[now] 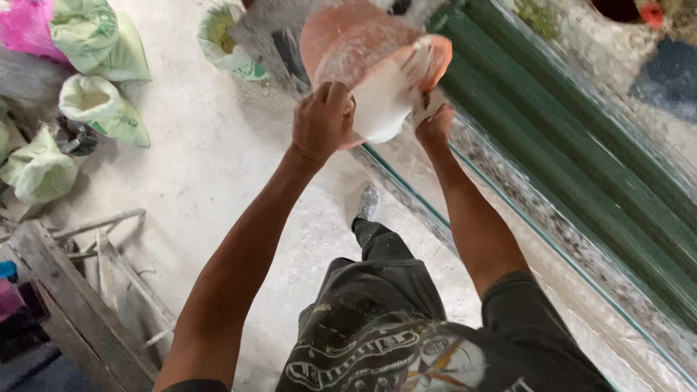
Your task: The person stuffs white fiberglass strands into a long green plastic mold, then presses and smooths a cement slurry over the strands by hand. They mix more slurry in a plastic bowl, pour it along the mold, and spread and wipe the surface to coat the molding.
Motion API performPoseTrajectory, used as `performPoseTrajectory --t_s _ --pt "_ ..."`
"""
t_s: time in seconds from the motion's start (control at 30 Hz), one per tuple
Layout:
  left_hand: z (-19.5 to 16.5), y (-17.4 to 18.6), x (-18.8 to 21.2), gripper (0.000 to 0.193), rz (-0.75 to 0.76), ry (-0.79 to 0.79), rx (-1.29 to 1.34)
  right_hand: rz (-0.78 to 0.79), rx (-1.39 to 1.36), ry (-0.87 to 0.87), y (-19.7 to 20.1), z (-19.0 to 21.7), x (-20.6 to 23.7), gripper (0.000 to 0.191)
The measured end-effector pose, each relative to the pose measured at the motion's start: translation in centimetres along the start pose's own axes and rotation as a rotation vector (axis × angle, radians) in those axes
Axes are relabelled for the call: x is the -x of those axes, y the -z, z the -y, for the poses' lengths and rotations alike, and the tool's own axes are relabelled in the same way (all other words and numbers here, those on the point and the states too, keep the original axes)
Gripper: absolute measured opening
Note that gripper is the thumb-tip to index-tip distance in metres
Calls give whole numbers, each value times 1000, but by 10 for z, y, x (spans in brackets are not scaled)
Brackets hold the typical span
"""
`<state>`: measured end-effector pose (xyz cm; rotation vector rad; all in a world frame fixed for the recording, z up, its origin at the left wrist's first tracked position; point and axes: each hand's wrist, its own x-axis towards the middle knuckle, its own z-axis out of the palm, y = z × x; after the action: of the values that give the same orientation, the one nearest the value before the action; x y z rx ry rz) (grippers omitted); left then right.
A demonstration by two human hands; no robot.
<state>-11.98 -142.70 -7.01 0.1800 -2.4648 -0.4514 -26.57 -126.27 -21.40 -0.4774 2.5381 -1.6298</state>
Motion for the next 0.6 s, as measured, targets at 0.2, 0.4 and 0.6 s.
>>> performPoseTrajectory --t_s 0.2,0.4,0.6 --pt "-88 -11 34 19 -47 42 19 13 -34 256 76 -20 38 19" --pt "-215 -30 78 21 -28 59 80 46 54 203 187 -63 98 22" --pt "-376 -54 135 19 -50 12 50 -61 165 235 342 -75 171 25"
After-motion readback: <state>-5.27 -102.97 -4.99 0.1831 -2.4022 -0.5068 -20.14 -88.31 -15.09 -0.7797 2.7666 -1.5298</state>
